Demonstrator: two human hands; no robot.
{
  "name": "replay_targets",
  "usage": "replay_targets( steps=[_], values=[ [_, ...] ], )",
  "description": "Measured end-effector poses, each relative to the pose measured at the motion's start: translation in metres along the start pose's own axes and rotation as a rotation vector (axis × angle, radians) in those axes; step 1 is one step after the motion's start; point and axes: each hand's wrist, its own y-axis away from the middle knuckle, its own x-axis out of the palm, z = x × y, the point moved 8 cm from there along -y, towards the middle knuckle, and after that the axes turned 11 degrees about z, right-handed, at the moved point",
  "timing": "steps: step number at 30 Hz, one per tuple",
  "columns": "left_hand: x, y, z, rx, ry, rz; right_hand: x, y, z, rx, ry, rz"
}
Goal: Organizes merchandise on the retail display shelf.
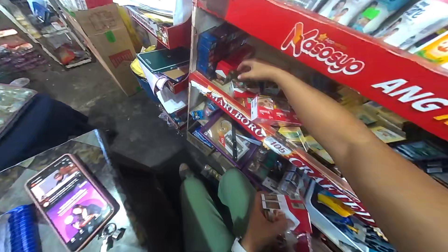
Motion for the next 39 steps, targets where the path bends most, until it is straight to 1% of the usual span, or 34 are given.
replay_targets(
  steps=[2, 5, 7, 9, 11, 14, 17, 20, 21, 23, 25, 27, 29, 31, 33, 35, 36, 37, 38, 39],
  values=[
    [0.004, 0.001, 0.001, -0.006, -0.030, 0.019, 0.011, -0.005, -0.021, 0.056, 0.117, 0.095],
    [0.006, 0.001, 0.003, 0.023, -0.061, 0.026, 0.020, -0.019, -0.059, 0.177, 0.147, 0.174],
    [0.005, 0.001, 0.003, 0.042, -0.083, 0.018, 0.026, -0.032, -0.077, 0.160, 0.129, 0.160],
    [0.004, -0.001, 0.002, 0.038, -0.101, 0.014, 0.036, -0.039, -0.076, 0.133, 0.157, 0.146],
    [0.005, -0.002, 0.001, 0.040, -0.104, 0.020, 0.043, -0.052, -0.088, 0.145, 0.216, 0.114],
    [0.005, -0.002, 0.001, 0.102, -0.070, 0.031, 0.039, -0.055, -0.084, 0.130, 0.271, 0.075],
    [0.004, 0.000, 0.003, 0.117, -0.048, 0.031, 0.015, -0.029, -0.063, 0.042, 0.290, -0.085],
    [0.005, -0.002, 0.004, 0.113, -0.060, 0.034, -0.014, 0.029, -0.036, -0.010, 0.302, -0.253],
    [0.006, -0.003, 0.004, 0.122, -0.067, 0.039, -0.019, 0.054, -0.028, 0.006, 0.267, -0.278],
    [0.009, -0.003, 0.003, 0.133, -0.078, 0.049, -0.019, 0.101, -0.021, 0.091, 0.125, -0.273],
    [0.011, -0.003, 0.003, 0.117, -0.083, 0.049, -0.014, 0.135, -0.037, 0.181, 0.055, -0.250],
    [0.014, 0.000, 0.004, 0.056, -0.088, 0.023, -0.002, 0.162, -0.060, 0.347, 0.169, -0.183],
    [0.017, 0.003, 0.005, 0.010, -0.080, 0.018, 0.010, 0.173, -0.086, 0.415, 0.329, -0.181],
    [0.021, 0.006, 0.008, 0.008, -0.045, 0.030, 0.014, 0.178, -0.099, 0.345, 0.411, -0.324],
    [0.025, 0.009, 0.009, 0.012, -0.018, 0.032, 0.017, 0.185, -0.099, 0.241, 0.457, -0.491],
    [0.028, 0.011, 0.010, 0.006, -0.015, 0.022, 0.025, 0.199, -0.092, 0.138, 0.461, -0.603],
    [0.028, 0.011, 0.009, 0.005, -0.015, 0.014, 0.033, 0.210, -0.082, 0.066, 0.443, -0.625],
    [0.029, 0.011, 0.008, 0.004, -0.019, 0.005, 0.045, 0.223, -0.069, -0.004, 0.384, -0.598],
    [0.029, 0.012, 0.008, 0.004, -0.022, -0.003, 0.066, 0.239, -0.057, -0.060, 0.292, -0.505],
    [0.030, 0.012, 0.008, 0.010, -0.020, -0.008, 0.097, 0.255, -0.049, -0.096, 0.189, -0.340]
  ],
)
